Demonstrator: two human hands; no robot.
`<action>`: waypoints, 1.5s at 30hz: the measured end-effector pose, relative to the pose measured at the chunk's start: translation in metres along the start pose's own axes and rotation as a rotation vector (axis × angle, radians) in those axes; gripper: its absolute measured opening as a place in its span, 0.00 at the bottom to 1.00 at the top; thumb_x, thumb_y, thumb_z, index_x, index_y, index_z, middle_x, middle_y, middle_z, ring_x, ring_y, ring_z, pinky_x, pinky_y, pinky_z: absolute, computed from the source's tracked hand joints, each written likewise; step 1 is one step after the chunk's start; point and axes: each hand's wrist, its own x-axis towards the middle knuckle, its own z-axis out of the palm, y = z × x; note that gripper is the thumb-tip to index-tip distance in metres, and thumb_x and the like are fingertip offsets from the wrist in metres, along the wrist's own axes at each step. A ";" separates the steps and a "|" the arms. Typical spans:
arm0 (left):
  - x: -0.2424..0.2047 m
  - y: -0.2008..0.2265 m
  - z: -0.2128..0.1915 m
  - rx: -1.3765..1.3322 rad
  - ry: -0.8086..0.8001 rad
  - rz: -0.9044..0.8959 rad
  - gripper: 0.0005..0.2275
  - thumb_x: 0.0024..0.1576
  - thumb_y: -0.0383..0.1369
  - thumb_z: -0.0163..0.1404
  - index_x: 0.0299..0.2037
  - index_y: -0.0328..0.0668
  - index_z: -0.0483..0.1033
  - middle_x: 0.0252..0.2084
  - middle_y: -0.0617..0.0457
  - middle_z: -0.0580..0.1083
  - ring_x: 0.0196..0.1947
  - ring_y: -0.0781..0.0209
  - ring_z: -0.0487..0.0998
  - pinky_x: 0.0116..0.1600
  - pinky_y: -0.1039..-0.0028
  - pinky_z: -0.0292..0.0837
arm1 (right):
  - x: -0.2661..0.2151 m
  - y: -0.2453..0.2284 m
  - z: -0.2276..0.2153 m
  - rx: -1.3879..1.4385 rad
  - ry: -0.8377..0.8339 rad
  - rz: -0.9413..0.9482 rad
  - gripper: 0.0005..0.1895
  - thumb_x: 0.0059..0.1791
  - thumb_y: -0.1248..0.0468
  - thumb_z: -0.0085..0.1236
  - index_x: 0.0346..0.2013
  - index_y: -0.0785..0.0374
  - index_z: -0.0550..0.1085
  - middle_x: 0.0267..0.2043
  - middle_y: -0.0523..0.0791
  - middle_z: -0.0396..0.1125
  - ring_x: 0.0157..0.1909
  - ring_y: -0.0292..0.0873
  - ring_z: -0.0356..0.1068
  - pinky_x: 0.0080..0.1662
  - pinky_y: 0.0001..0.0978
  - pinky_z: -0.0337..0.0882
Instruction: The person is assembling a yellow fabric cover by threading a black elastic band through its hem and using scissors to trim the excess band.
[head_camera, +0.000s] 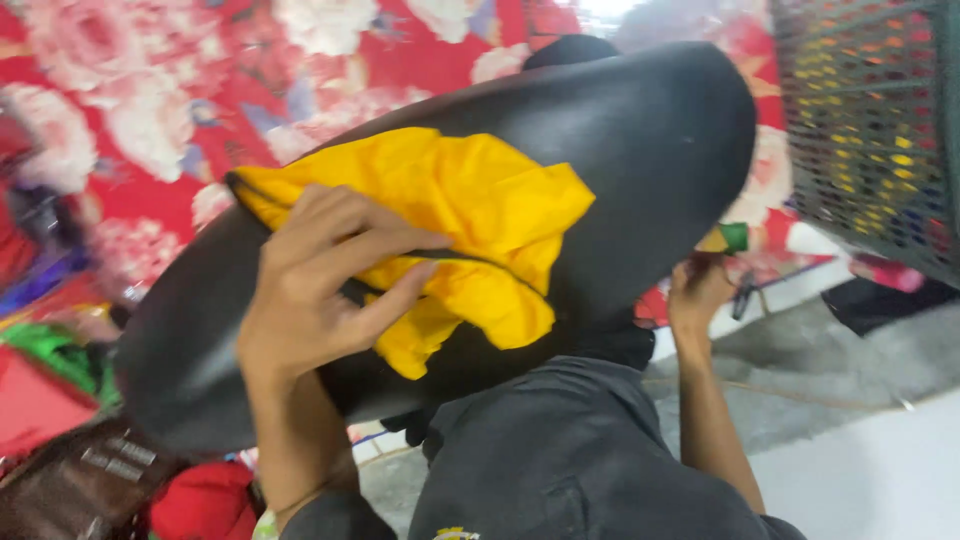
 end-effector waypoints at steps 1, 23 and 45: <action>-0.005 0.000 -0.002 0.021 0.005 -0.013 0.04 0.61 0.28 0.58 0.43 0.39 0.83 0.35 0.51 0.76 0.34 0.58 0.74 0.43 0.66 0.61 | 0.002 -0.002 0.003 0.018 -0.009 -0.015 0.11 0.46 0.64 0.55 0.41 0.65 0.73 0.35 0.50 0.71 0.38 0.57 0.71 0.45 0.50 0.66; -0.019 -0.004 0.001 0.042 0.283 0.149 0.05 0.58 0.19 0.65 0.38 0.31 0.81 0.35 0.43 0.76 0.34 0.55 0.78 0.40 0.71 0.75 | 0.064 -0.278 -0.196 0.664 0.030 -0.541 0.08 0.51 0.68 0.61 0.41 0.68 0.71 0.42 0.50 0.70 0.44 0.48 0.67 0.51 0.40 0.67; -0.072 0.014 -0.074 0.372 0.482 -0.051 0.08 0.54 0.10 0.55 0.38 0.26 0.74 0.39 0.37 0.73 0.39 0.45 0.72 0.46 0.59 0.67 | 0.072 -0.362 -0.153 0.624 0.346 -0.981 0.13 0.50 0.70 0.67 0.43 0.53 0.73 0.53 0.47 0.63 0.60 0.50 0.63 0.61 0.43 0.70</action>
